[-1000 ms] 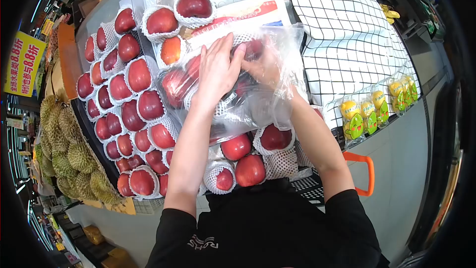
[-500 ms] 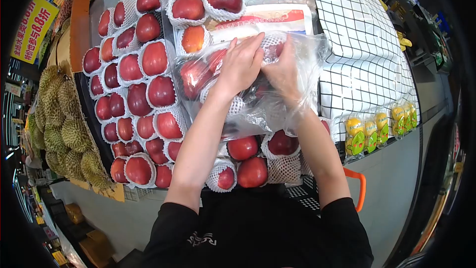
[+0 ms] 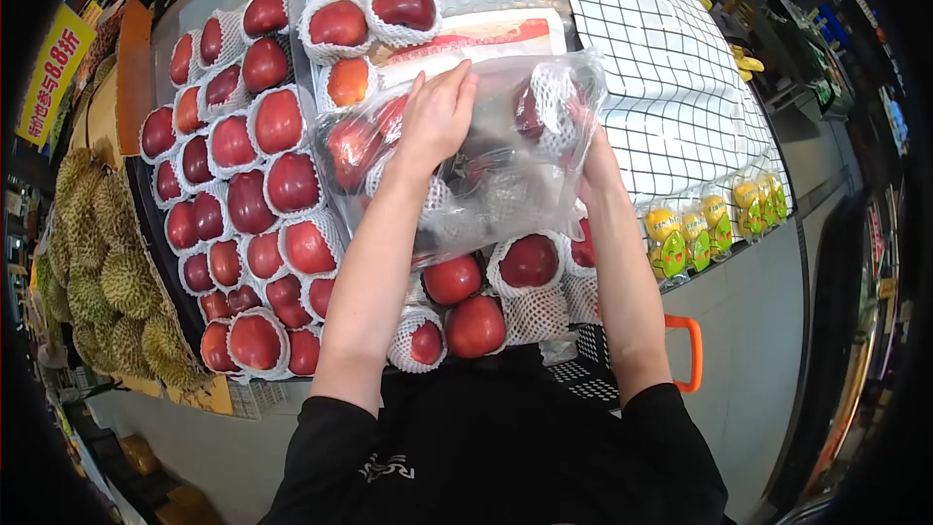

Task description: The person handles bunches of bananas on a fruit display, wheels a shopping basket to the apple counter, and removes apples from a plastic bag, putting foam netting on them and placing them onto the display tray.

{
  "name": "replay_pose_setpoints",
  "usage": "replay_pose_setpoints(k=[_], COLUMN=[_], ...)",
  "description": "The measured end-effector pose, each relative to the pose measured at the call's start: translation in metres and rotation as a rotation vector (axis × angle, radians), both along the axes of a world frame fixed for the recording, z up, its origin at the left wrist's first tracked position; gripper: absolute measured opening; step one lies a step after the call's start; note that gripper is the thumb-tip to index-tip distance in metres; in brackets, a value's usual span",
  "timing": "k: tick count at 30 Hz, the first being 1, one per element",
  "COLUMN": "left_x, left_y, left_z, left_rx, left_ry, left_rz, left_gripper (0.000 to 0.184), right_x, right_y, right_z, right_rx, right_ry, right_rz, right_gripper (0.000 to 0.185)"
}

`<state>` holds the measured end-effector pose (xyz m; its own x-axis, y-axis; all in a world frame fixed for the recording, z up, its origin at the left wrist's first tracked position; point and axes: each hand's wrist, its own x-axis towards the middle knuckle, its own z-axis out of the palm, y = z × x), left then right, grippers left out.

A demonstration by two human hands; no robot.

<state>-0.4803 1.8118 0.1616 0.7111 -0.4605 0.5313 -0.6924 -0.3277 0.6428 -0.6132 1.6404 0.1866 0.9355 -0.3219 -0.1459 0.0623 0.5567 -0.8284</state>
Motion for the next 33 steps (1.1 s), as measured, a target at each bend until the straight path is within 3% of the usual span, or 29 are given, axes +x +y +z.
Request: replay_pose_setpoints(k=[3,8,12,14,15,17,18,20,21,23,25,27,33], left_x=[0.002,0.003,0.0,-0.002,-0.008,-0.032,-0.05,-0.088,-0.107,-0.144,-0.167,-0.186,-0.223], left_y=[0.001,0.002,0.001,0.002,0.004,0.01,0.017,0.055,0.073,0.108,0.136,0.162,0.233], left_z=[-0.001,-0.001,0.006,0.007,0.01,0.03,0.042,0.067,0.07,0.068,0.055,0.039,-0.023], left_rx=[0.023,0.031,-0.031,-0.137,-0.131,-0.415,-0.585,-0.68,-0.682,-0.582,-0.548,-0.694,-0.982], left_ry=[0.024,0.029,0.104,0.058,0.06,0.313,0.398,0.674,0.676,0.781,0.844,0.972,1.142], left_rz=[-0.005,0.0,0.001,0.018,0.022,-0.015,-0.149,-0.466,-0.439,-0.714,-0.691,-0.7,-0.634], left_gripper=[0.042,0.042,0.042,0.043,0.043,0.046,0.049,0.068,0.068,0.093,0.109,0.108,0.089], right_x=[-0.028,-0.081,-0.116,-0.134,-0.139,-0.146,-0.15,-0.154,-0.153,-0.148,-0.14,-0.133,-0.134], right_y=[0.005,0.025,0.044,0.056,0.071,0.084,0.09,0.095,0.101,0.116,0.137,0.159,0.222], right_z=[-0.009,0.003,0.008,0.014,0.031,0.029,0.027,0.025,0.028,0.038,0.044,0.042,0.005], right_rx=[0.134,0.255,0.082,-0.308,-0.281,-0.496,-0.628,-1.039,-1.154,-1.317,-1.341,-1.39,-1.361], right_ry=[-0.201,-0.292,-0.372,-0.432,-0.424,-0.463,-0.415,-0.387,-0.381,-0.426,-0.485,-0.521,-0.496], right_rz=[-0.033,-0.185,-0.407,-0.397,-0.401,-0.334,-0.311,-0.276,-0.227,-0.139,-0.074,0.136,0.427], right_gripper=[0.053,0.06,0.073,0.096,0.113,0.117,0.12,0.12,0.118,0.112,0.11,0.107,0.11])
